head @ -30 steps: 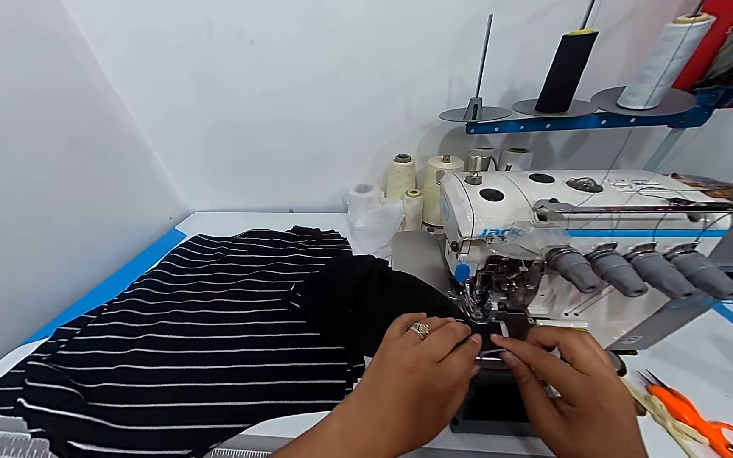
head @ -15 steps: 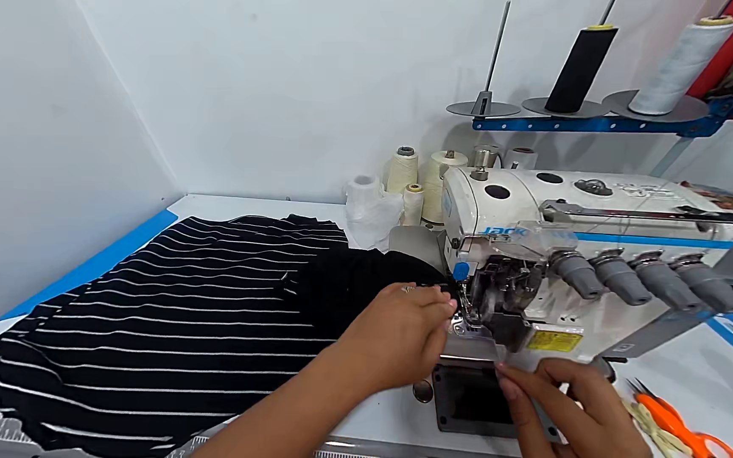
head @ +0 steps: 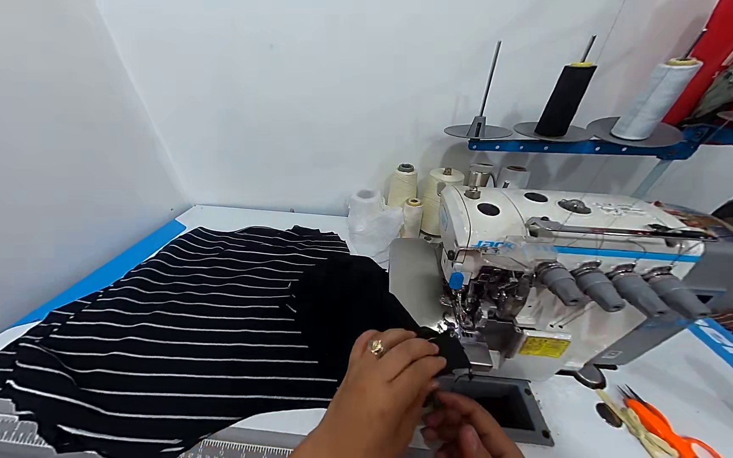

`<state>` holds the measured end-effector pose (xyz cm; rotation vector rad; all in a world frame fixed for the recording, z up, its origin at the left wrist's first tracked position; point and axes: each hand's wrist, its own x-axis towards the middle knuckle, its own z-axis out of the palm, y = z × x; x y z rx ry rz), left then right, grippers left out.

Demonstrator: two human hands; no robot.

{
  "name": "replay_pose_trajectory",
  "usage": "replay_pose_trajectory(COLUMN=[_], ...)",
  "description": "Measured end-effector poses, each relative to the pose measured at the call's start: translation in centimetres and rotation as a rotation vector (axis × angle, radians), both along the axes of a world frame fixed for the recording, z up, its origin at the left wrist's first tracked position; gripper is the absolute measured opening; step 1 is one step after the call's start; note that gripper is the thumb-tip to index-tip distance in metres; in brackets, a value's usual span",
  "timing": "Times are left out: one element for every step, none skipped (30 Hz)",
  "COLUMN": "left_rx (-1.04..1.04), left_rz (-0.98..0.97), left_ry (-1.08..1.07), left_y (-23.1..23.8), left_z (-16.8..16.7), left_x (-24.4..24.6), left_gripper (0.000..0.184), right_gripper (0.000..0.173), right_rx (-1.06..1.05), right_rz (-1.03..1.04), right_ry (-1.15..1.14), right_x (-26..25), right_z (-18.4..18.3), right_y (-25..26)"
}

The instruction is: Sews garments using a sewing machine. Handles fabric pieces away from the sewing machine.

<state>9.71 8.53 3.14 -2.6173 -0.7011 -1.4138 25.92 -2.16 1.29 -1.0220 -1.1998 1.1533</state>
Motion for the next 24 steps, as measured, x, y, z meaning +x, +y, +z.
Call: replay_pose_trajectory(left_rx=[0.033, 0.057, 0.077, 0.096, 0.122, 0.157, 0.19, 0.217, 0.233, 0.232, 0.218, 0.207, 0.204, 0.218, 0.229, 0.211, 0.179, 0.114, 0.004, -0.165, -0.382, -0.576, -0.734, -0.851], left_rz=[-0.034, -0.05, -0.053, -0.061, -0.074, -0.077, -0.069, -0.059, -0.051, -0.052, -0.058, -0.071, -0.099, -0.137, -0.191, -0.276, -0.363, -0.452, -0.553, -0.685, -0.818, -0.923, -1.004, -1.076], left_ry=[-0.028, -0.046, -0.057, -0.061, -0.061, -0.052, -0.037, -0.023, -0.003, 0.021, 0.057, 0.099, 0.149, 0.211, 0.276, 0.333, 0.371, 0.399, 0.423, 0.458, 0.531, 0.632, 0.725, 0.744], left_y=[0.2, 0.3, 0.3, 0.2, -0.1, -0.5, -0.9, -1.4, -2.0, -2.5, -3.0, -3.3, -3.5, -3.6, -3.7, -3.9, -4.2, -4.8, -5.8, -6.8, -7.8, -8.6, -9.4, -10.2], left_z=[-0.8, -1.2, -1.3, -1.2, -0.9, -0.6, -0.2, 0.1, 0.5, 1.0, 1.6, 2.2, 2.8, 3.4, 4.0, 4.6, 5.3, 6.2, 7.1, 8.2, 9.5, 10.6, 11.6, 12.2], left_x=[-0.5, -0.8, -1.0, -1.2, -1.3, -1.5, -1.5, -1.5, -1.5, -1.4, -1.4, -1.3, -1.2, -1.2, -1.2, -1.1, -0.9, -0.5, -0.1, 0.4, 1.0, 1.8, 2.8, 3.9], left_gripper=[0.019, 0.015, 0.011, 0.009, 0.009, 0.012, 0.013, 0.015, 0.014, 0.012, 0.011, 0.017, 0.022, 0.025, 0.025, 0.027, 0.025, 0.026, 0.03, 0.034, 0.042, 0.051, 0.055, 0.052], right_gripper=[0.043, 0.04, 0.032, 0.024, 0.021, 0.022, 0.024, 0.027, 0.032, 0.035, 0.037, 0.039, 0.042, 0.046, 0.051, 0.052, 0.05, 0.044, 0.039, 0.036, 0.036, 0.035, 0.036, 0.037], right_rx=[-0.013, -0.01, 0.0, 0.013, 0.034, 0.072, 0.122, 0.175, 0.23, 0.281, 0.31, 0.32, 0.323, 0.329, 0.348, 0.386, 0.443, 0.513, 0.579, 0.628, 0.658, 0.68, 0.697, 0.712], right_rz=[0.009, 0.001, -0.026, -0.068, -0.116, -0.159, -0.202, -0.239, -0.263, -0.269, -0.269, -0.283, -0.315, -0.372, -0.439, -0.5, -0.547, -0.575, -0.606, -0.646, -0.679, -0.706, -0.715, -0.71], right_ry=[0.04, 0.067, 0.091, 0.112, 0.116, 0.092, 0.041, -0.03, -0.079, -0.082, -0.038, 0.031, 0.108, 0.178, 0.22, 0.258, 0.282, 0.274, 0.255, 0.236, 0.215, 0.195, 0.17, 0.14], right_x=[-0.6, -1.2, -1.9, -2.4, -2.9, -3.1, -3.2, -3.0, -2.5, -1.9, -1.1, -0.2, 0.8, 1.9, 3.2, 4.5, 5.8, 7.2, 8.2, 8.6, 8.4, 8.0, 7.5, 6.9], right_z=[0.2, 0.5, 0.8, 1.1, 1.3, 1.5, 1.7, 1.8, 2.0, 2.4, 3.1, 4.3, 5.8, 7.6, 9.5, 11.2, 12.4, 13.1, 13.9, 14.8, 15.8, 16.9, 17.8, 18.4], right_y=[0.2, 0.4, 0.7, 0.9, 1.1, 1.2, 1.2, 1.0, 0.7, 0.2, -0.4, -1.2, -2.0, -2.8, -3.5, -3.9, -4.3, -4.6, -4.8, -5.2, -5.9, -6.6, -7.5, -8.5])
